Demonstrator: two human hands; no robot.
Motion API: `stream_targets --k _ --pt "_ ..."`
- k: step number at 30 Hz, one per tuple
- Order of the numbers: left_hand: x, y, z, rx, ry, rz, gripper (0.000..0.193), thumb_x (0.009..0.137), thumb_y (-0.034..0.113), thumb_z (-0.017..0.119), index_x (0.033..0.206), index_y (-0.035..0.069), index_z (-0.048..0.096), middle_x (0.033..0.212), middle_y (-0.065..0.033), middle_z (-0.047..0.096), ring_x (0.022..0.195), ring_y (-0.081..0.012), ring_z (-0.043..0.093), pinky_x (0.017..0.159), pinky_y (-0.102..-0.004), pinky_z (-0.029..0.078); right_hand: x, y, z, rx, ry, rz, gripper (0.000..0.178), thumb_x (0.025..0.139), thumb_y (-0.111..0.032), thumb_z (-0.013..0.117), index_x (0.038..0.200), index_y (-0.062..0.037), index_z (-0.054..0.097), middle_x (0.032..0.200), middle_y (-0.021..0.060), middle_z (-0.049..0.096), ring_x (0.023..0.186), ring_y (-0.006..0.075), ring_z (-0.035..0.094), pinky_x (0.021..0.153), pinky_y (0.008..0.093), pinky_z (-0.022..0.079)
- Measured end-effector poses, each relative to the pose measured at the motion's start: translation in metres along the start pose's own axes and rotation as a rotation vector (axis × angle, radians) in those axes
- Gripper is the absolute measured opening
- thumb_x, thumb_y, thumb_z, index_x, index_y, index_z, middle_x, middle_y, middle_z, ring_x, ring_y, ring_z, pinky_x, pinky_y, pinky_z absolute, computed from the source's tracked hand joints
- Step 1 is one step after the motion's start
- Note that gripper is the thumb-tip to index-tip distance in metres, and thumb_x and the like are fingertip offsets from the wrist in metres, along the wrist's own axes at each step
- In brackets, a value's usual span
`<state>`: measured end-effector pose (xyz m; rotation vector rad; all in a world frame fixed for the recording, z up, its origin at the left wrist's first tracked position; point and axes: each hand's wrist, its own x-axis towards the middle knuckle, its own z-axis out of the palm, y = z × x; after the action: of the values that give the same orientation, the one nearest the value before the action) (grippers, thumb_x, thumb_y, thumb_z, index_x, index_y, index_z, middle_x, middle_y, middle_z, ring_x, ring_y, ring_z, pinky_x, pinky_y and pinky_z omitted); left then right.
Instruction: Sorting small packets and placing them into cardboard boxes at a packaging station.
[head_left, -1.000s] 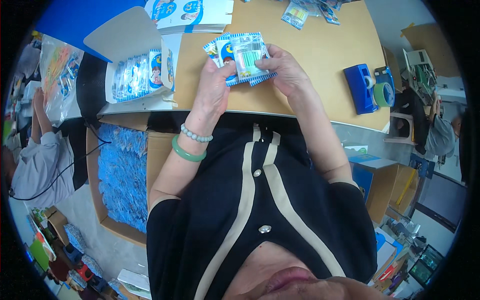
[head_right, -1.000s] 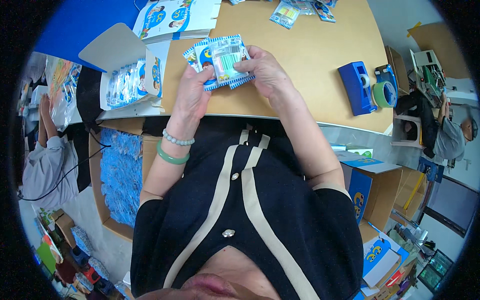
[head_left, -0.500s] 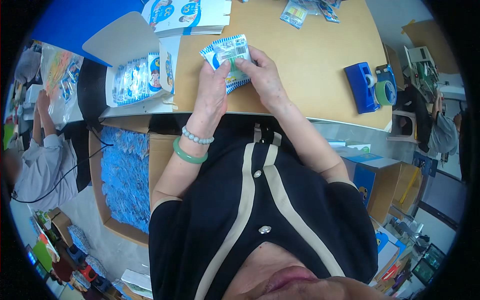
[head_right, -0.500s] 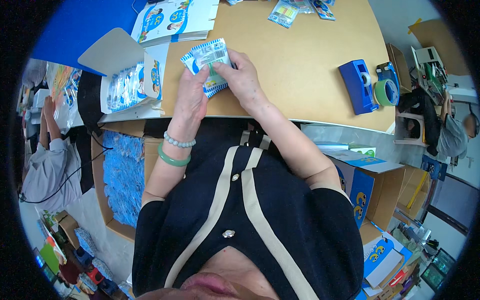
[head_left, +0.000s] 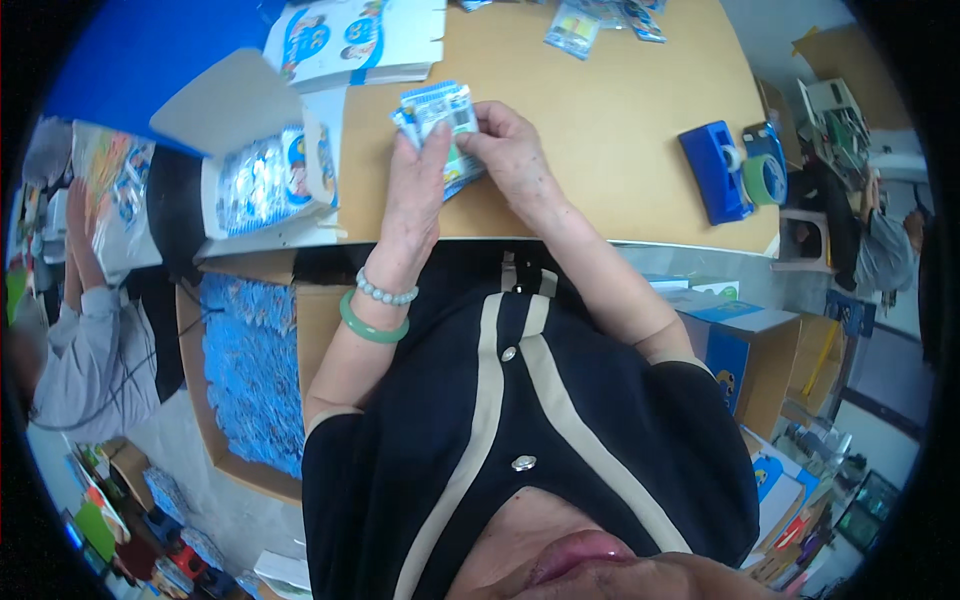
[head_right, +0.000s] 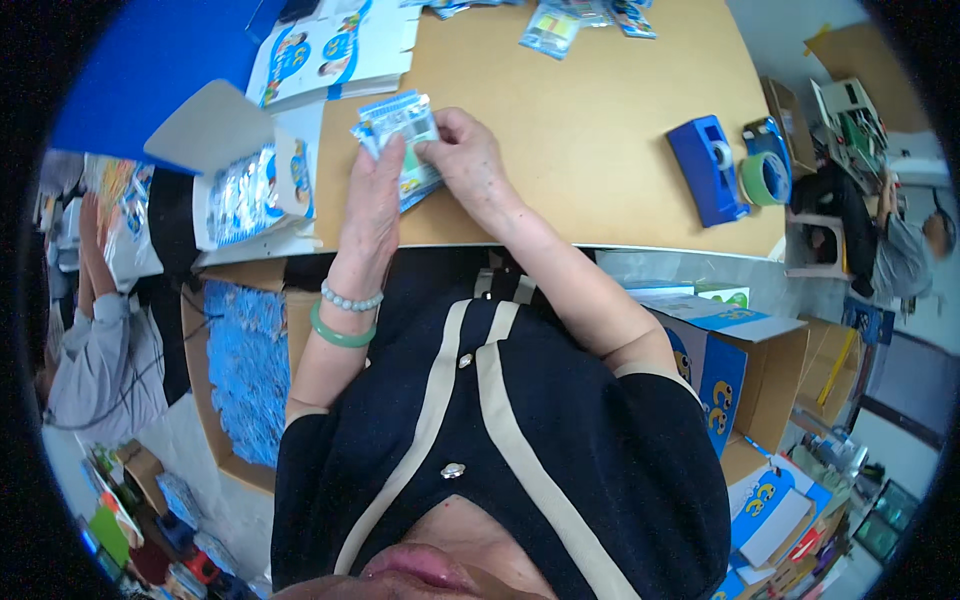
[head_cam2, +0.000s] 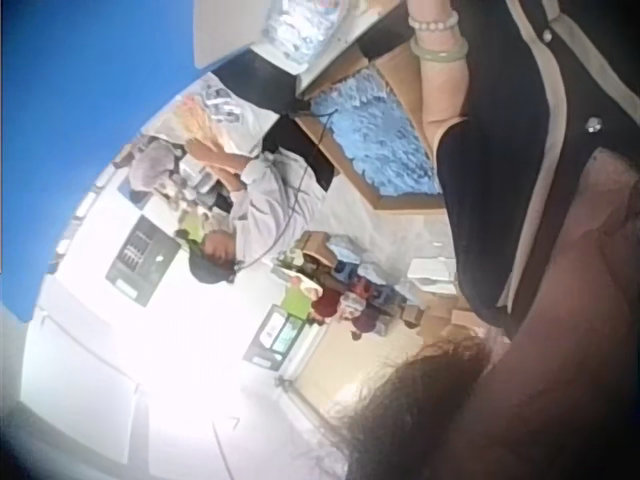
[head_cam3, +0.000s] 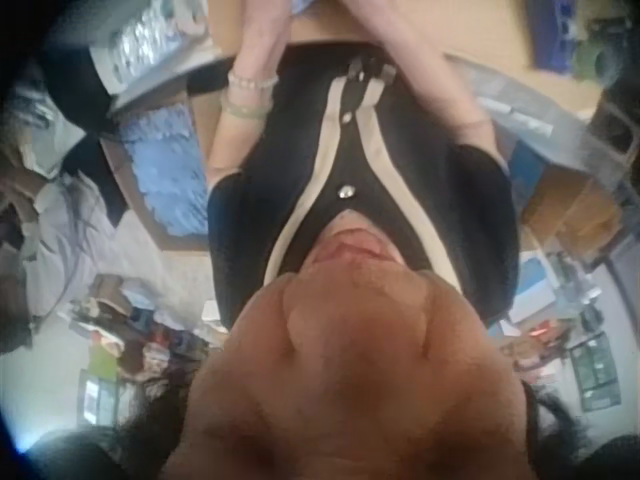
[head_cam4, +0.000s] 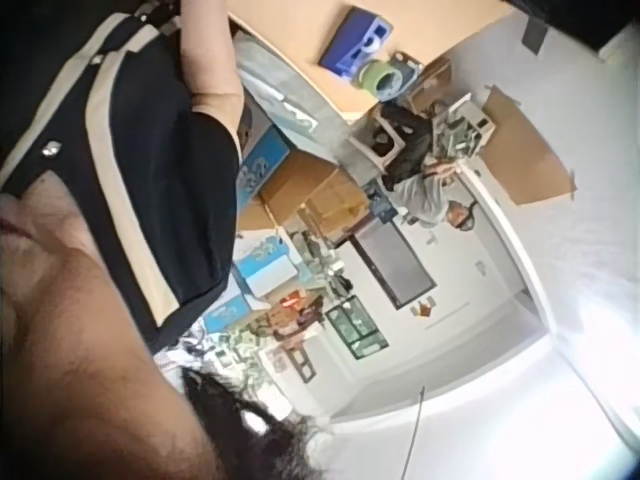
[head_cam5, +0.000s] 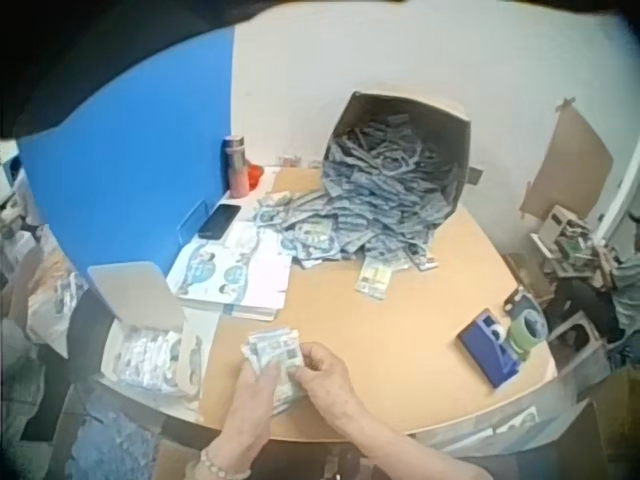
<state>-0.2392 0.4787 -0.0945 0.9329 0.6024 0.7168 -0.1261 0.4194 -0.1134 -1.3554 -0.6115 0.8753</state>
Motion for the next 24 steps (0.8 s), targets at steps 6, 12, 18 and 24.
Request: stream_targets --k 6,12,18,24 --pt "0.008 -0.001 -0.005 0.102 0.009 0.015 0.031 0.093 0.003 0.055 0.123 0.001 0.049 0.111 -0.0053 0.062 0.099 -0.0126 0.06 0.086 -0.0282 0.05 0.002 -0.008 -0.002 -0.214 -0.098 0.066 0.019 0.085 -0.005 0.063 0.104 -0.0021 0.06 0.089 0.0034 0.063 0.082 0.0076 0.058 0.071 0.0229 0.047" --pt "0.01 -0.004 -0.027 0.144 -0.008 0.004 0.029 0.093 0.003 0.055 0.122 0.001 0.051 0.111 -0.0046 0.062 0.099 -0.0121 0.06 0.086 -0.0277 0.05 0.06 -0.027 -0.038 -0.757 0.034 -0.087 0.028 0.083 -0.022 0.066 0.101 -0.0017 0.059 0.091 0.0145 0.066 0.086 0.0239 0.063 0.077 0.0354 0.05" --pt "0.019 -0.002 -0.039 0.106 -0.057 -0.097 0.029 0.092 0.004 0.056 0.121 0.002 0.052 0.111 -0.0049 0.062 0.098 -0.0131 0.061 0.087 -0.029 0.05 0.19 -0.044 -0.167 -1.279 0.786 0.033 0.058 0.079 -0.048 0.067 0.119 -0.0074 0.055 0.126 0.0196 0.056 0.119 0.0318 0.053 0.096 0.0447 0.044" --pt "0.015 -0.003 -0.04 0.064 -0.021 -0.126 0.03 0.092 0.005 0.057 0.121 0.002 0.052 0.112 -0.0064 0.062 0.099 -0.0144 0.062 0.087 -0.0303 0.051 0.146 -0.019 -0.156 -1.518 0.016 -0.342 0.063 0.083 -0.051 0.061 0.131 -0.0116 0.049 0.141 0.0126 0.043 0.135 0.0341 0.035 0.106 0.0497 0.033"
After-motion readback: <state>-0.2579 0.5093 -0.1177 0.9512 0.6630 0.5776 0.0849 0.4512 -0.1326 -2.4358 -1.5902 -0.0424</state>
